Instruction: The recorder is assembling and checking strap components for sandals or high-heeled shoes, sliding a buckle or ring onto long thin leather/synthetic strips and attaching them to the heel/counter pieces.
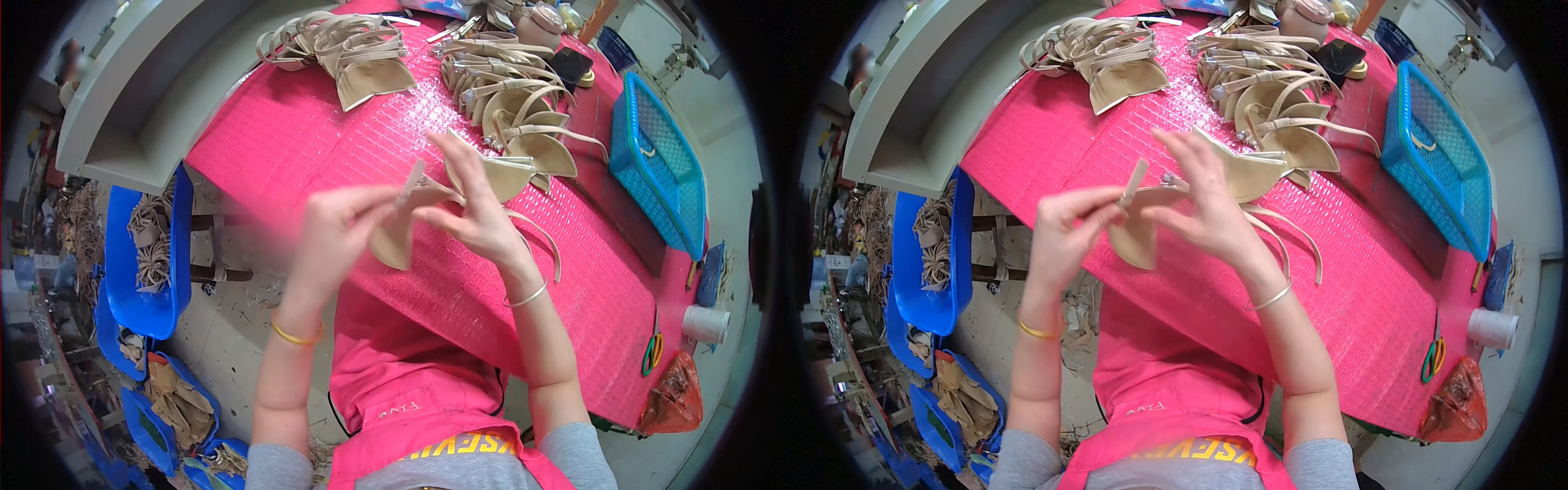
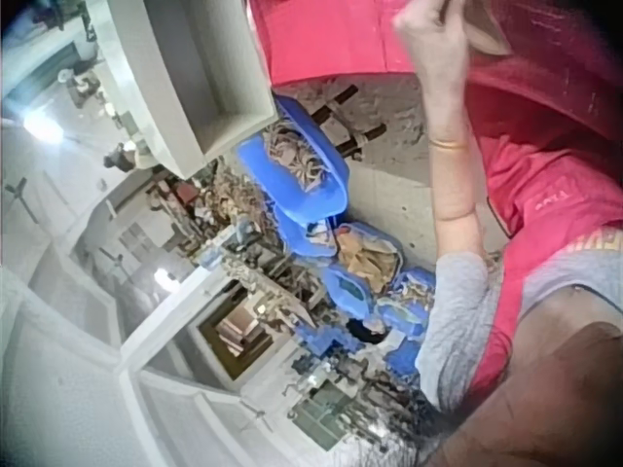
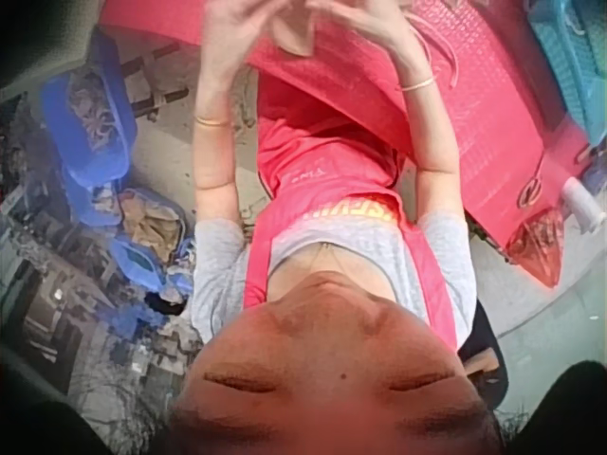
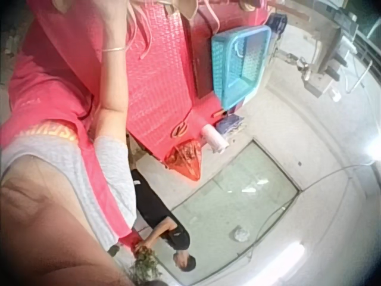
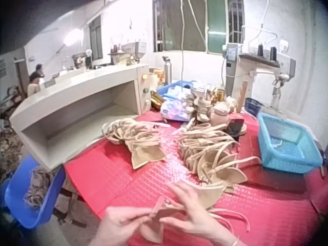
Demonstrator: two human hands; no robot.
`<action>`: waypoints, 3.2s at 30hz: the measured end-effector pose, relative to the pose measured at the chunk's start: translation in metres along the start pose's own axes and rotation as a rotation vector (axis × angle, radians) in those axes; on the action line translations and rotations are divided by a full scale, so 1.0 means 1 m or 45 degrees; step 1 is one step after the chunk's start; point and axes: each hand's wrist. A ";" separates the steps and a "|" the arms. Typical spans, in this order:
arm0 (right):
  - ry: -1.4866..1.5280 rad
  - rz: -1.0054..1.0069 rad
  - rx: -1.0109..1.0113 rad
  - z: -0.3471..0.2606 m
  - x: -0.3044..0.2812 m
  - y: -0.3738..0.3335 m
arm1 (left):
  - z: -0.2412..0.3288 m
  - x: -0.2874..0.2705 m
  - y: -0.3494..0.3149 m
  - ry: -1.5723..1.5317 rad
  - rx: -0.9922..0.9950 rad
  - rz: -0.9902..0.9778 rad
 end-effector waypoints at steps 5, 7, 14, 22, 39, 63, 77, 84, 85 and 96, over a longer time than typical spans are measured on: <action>0.094 -0.402 0.400 0.018 0.042 0.043 | -0.012 -0.009 0.068 0.639 0.534 0.304; 0.001 -0.416 0.414 0.045 0.062 0.071 | -0.013 0.006 0.084 1.259 0.951 0.730; -0.448 -0.736 0.123 0.017 -0.049 0.015 | -0.047 0.034 0.005 0.220 -0.111 0.201; -0.614 -0.651 0.044 0.016 -0.069 -0.042 | -0.037 0.077 0.020 -0.225 -1.031 -0.336; -0.164 -0.611 0.382 -0.070 -0.136 -0.101 | -0.067 0.025 0.010 -0.613 -0.201 0.593; 0.955 -0.635 1.278 -0.057 -0.006 -0.050 | -0.025 0.004 -0.025 -1.093 -0.467 0.251; 0.968 -0.547 1.159 -0.066 0.000 -0.043 | -0.024 0.001 -0.028 -1.002 -0.468 0.110; 1.127 -0.317 1.104 -0.065 0.006 -0.050 | -0.014 0.006 -0.031 -0.951 -0.478 0.083; 1.141 -0.325 1.112 -0.065 0.005 -0.047 | -0.009 0.011 -0.031 -0.252 -0.158 0.354; 0.409 -0.751 0.487 -0.063 -0.026 0.002 | -0.010 0.018 -0.050 -0.774 -0.438 0.100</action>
Point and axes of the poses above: each hand's wrist, its own y-axis towards the middle knuckle, its own x-axis out of the palm, z = x × y, and after that the axes turned 6 degrees about -y, right-handed
